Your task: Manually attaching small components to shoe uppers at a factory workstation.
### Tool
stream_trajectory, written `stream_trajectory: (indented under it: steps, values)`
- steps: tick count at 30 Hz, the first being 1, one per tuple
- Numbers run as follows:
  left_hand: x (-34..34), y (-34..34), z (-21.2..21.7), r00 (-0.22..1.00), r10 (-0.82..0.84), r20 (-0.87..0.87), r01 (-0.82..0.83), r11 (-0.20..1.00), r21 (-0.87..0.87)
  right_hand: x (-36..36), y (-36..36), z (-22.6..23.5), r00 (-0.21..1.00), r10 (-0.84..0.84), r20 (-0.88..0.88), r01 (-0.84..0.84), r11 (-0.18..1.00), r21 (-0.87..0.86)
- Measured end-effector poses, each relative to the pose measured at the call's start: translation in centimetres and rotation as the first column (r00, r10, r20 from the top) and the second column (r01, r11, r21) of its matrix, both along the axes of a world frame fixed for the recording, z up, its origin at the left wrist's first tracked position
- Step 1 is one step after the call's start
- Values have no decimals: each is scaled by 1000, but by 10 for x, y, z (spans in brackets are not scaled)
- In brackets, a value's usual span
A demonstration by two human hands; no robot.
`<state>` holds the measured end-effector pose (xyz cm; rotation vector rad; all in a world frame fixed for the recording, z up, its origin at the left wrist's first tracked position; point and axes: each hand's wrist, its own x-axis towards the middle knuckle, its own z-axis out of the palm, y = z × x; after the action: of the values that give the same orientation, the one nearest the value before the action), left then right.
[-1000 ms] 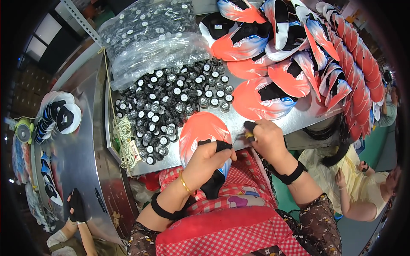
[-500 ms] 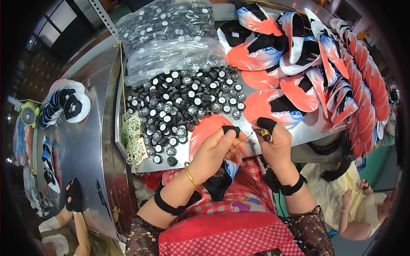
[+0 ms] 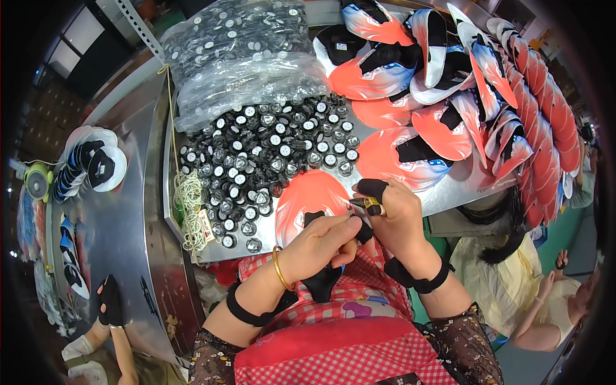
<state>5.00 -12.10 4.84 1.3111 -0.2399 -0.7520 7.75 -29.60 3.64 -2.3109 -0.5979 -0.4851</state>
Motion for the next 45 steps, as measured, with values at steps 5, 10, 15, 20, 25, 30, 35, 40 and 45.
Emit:
stream_trajectory:
  steps: [5, 10, 15, 20, 25, 30, 35, 40, 45]
  values:
    - [1, 1, 8, 1000, 2, -27, -2, 1000, 5, -3, 0, -4, 1000, 18, -20, -18, 1000, 17]
    - [2, 10, 10, 988, -72, -138, 65, 996, -58, -15, -10, 6, 987, -40, -153, 48, 998, 48]
    - [4, 16, 7, 955, -180, -237, 142, 976, -168, -27, -16, 0, 594, 480, -646, 30, 789, 613]
    - [6, 17, 4, 933, -306, -190, 274, 945, -178, -29, -4, -14, 570, 612, -549, -20, 678, 735]
    - [2, 15, -1, 944, -314, -99, 292, 937, -191, -27, -3, -15, 606, 572, -553, -84, 737, 671]
    - [3, 14, -1, 940, -329, -87, 310, 933, -184, -26, -3, -17, 625, 567, -537, -102, 741, 663]
    - [3, 14, 3, 934, -339, -116, 318, 933, -168, -27, -4, -16, 614, 560, -556, -106, 757, 645]
    - [3, 14, -2, 935, -338, -110, 320, 936, -149, -32, 0, -12, 609, 558, -564, 9, 706, 709]
    - [3, 14, -2, 934, -342, -103, 322, 931, -171, -31, -4, -12, 614, 553, -563, -47, 738, 673]
